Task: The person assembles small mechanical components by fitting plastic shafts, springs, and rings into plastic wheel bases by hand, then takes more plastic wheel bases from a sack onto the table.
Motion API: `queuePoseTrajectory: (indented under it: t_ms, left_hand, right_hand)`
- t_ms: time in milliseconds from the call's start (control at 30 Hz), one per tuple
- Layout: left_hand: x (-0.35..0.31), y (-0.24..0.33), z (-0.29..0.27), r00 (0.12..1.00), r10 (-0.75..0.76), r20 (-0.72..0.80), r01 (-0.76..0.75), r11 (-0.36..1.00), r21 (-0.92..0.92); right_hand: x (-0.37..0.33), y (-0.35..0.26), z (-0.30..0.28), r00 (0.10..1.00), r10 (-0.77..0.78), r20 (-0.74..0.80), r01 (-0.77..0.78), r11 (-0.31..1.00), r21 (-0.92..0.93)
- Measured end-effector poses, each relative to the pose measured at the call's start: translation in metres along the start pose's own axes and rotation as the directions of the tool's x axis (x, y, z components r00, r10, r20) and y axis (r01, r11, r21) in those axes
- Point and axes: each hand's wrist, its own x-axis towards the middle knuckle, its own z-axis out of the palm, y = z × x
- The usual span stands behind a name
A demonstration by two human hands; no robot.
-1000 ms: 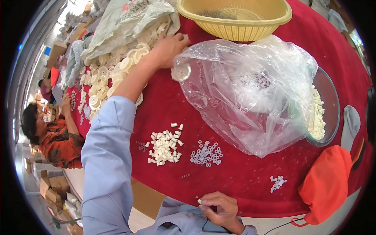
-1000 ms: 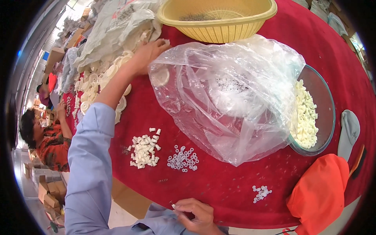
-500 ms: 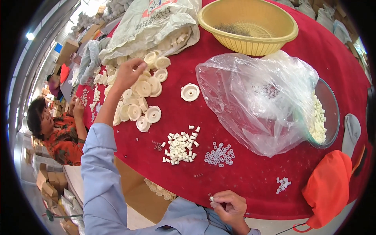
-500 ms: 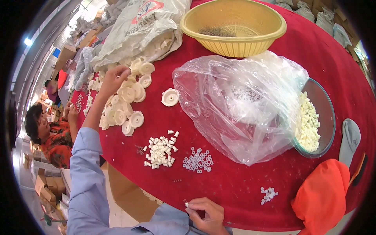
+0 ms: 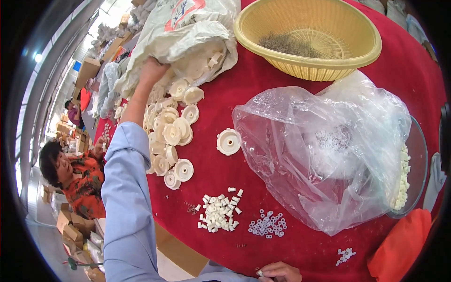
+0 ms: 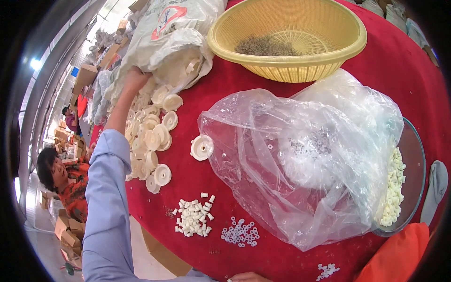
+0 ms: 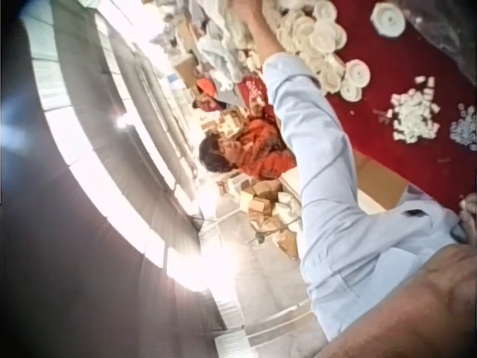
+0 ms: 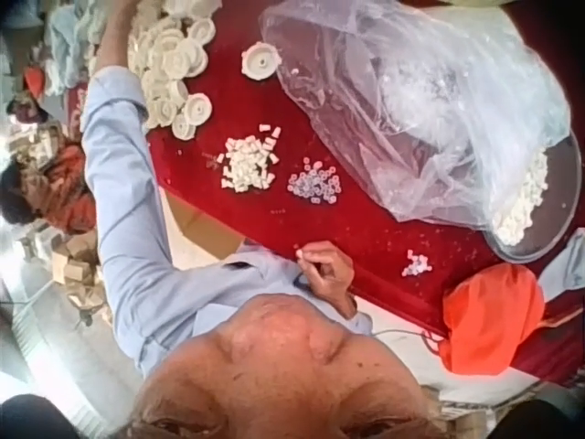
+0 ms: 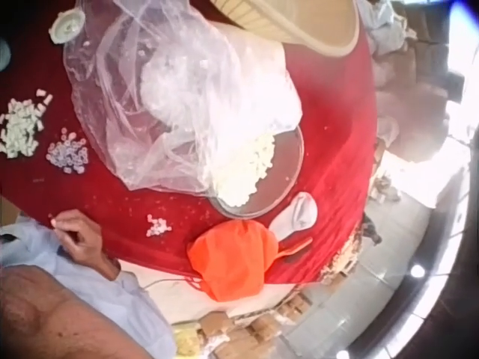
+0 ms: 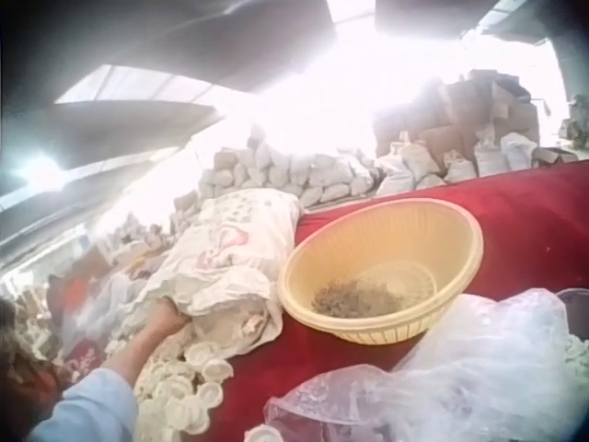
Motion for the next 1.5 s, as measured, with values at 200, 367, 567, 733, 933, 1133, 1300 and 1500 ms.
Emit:
queuePoseTrajectory:
  t_ms: [200, 367, 567, 733, 933, 1133, 1300, 1500]
  left_hand:
    - [0.010, 0.045, -0.016, 0.991, -0.099, 0.091, 0.103, 0.127, -0.986]
    - [0.044, -0.001, -0.067, 0.906, 0.159, -0.393, -0.355, -0.226, -0.907]
    - [-0.006, 0.006, 0.013, 0.978, -0.201, 0.055, 0.030, -0.129, -0.991]
    - [-0.015, -0.001, 0.015, 0.864, 0.503, -0.017, -0.055, 0.060, -0.997]
    - [0.032, -0.007, 0.020, 0.801, 0.551, -0.235, -0.497, 0.830, 0.254]
    - [0.096, -0.010, 0.044, 0.717, 0.546, -0.434, -0.374, 0.826, 0.421]
    - [0.124, 0.033, 0.094, 0.769, 0.510, -0.385, -0.532, 0.845, 0.055]
    - [0.140, -0.007, 0.083, 0.832, 0.479, -0.280, -0.554, 0.752, -0.358]
  right_hand:
    - [0.003, 0.006, -0.008, 0.999, 0.032, -0.019, -0.030, 0.996, 0.080]
    - [0.002, 0.005, -0.006, 0.999, 0.033, 0.000, -0.032, 0.988, 0.149]
    - [0.008, 0.004, -0.009, 1.000, 0.027, 0.002, -0.027, 0.992, 0.126]
    - [0.012, 0.004, -0.011, 0.999, 0.046, -0.002, -0.045, 0.983, 0.180]
    - [0.012, 0.006, -0.009, 0.999, 0.040, -0.006, -0.039, 0.981, 0.191]
    - [0.013, 0.008, -0.010, 1.000, 0.019, -0.025, -0.014, 0.977, 0.211]
    - [0.010, 0.011, -0.014, 0.997, 0.075, -0.021, -0.068, 0.969, 0.238]
    - [0.007, 0.003, -0.016, 0.992, 0.129, 0.005, -0.125, 0.952, 0.278]
